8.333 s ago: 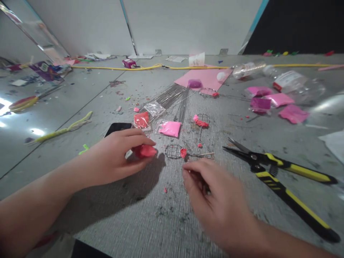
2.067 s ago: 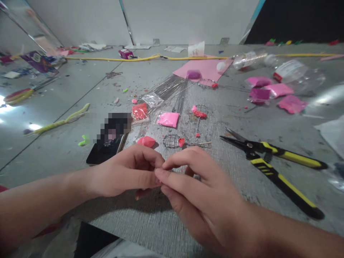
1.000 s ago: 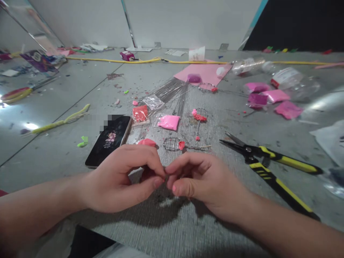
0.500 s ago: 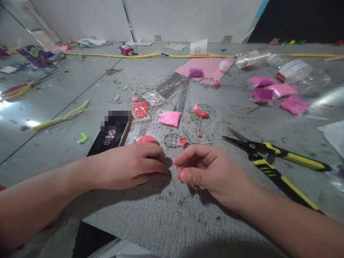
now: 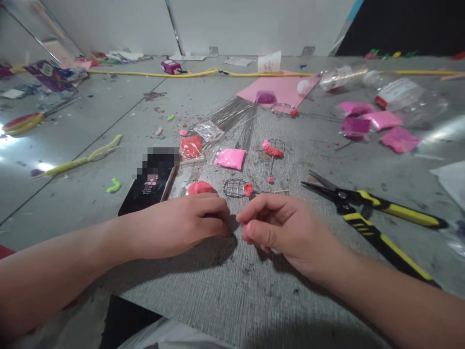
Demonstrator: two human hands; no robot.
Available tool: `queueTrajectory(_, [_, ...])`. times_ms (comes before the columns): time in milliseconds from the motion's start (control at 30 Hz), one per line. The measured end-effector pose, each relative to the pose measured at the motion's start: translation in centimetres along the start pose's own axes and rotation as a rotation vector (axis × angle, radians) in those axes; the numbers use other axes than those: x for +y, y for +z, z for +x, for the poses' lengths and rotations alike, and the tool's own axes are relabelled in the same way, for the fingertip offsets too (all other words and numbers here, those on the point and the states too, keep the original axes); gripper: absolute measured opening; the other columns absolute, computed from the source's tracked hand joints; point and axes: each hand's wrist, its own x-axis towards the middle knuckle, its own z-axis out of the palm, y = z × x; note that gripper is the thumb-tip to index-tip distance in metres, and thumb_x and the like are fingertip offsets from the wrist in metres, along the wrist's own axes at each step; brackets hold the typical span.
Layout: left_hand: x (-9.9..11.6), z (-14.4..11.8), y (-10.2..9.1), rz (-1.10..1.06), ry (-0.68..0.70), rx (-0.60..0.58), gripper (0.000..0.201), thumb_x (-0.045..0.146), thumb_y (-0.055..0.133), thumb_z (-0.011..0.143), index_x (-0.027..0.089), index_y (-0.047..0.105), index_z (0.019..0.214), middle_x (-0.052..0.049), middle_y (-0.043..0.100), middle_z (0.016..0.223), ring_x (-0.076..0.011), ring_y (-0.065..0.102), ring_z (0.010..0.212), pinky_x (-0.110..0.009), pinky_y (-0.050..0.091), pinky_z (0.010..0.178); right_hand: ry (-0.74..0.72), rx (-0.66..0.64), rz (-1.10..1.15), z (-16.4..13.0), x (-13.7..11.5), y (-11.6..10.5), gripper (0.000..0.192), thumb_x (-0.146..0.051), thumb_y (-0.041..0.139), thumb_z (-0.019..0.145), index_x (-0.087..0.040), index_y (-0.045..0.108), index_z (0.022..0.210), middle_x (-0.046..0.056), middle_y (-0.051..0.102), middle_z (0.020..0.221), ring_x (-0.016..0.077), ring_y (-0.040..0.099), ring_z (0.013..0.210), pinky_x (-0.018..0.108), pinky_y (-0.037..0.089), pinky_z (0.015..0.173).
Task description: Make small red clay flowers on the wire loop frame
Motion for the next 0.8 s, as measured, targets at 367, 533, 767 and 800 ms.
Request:
queueTrajectory(367, [0.8,0.3,-0.3,-0.878,-0.258,0.519,0.009,0.024,0.067,0.096,0.015,0.071,0.094,-0.003,0.069,0.091,-0.0105,0.062,0.079,-0.022,0.05,0.071,-0.148,0.167,-0.107,0.2,-0.4,0.2,0.034,-0.051,0.085,0.078,-0.02,0.07,0.08,-0.003,0.06,0.06,0.0102,0.049,0.051,0.023,0.039,0.046])
queueTrajectory(533, [2.5,0.9,0.4,-1.153,-0.358,0.508,0.008,0.022,0.07,0.093,0.014,0.071,0.092,-0.003,0.072,0.091,-0.0077,0.062,0.075,-0.019,0.051,0.069,-0.188,0.129,-0.148,0.3,-1.2,1.4,0.029,-0.045,0.088,0.078,-0.02,0.073,0.075,-0.003,0.061,0.059,0.0084,0.049,0.051,0.021,0.041,0.046])
queueTrajectory(767, [3.0,1.3,1.3,-1.355,-0.292,0.547,0.006,0.018,0.071,0.094,0.014,0.069,0.09,-0.002,0.072,0.087,-0.0058,0.062,0.069,-0.018,0.052,0.068,-0.128,0.116,-0.103,0.6,-1.4,1.8,0.029,-0.04,0.092,0.073,-0.019,0.073,0.072,-0.002,0.065,0.061,0.0084,0.054,0.054,0.02,0.044,0.05])
queueTrajectory(800, [3.0,1.4,1.5,-1.381,-0.273,0.571,0.006,0.017,0.071,0.094,0.014,0.069,0.09,-0.002,0.072,0.088,-0.0056,0.063,0.069,-0.018,0.053,0.068,-0.123,0.119,-0.102,0.6,-1.2,1.9,0.029,-0.04,0.092,0.073,-0.019,0.073,0.073,-0.002,0.066,0.061,0.008,0.054,0.054,0.019,0.044,0.049])
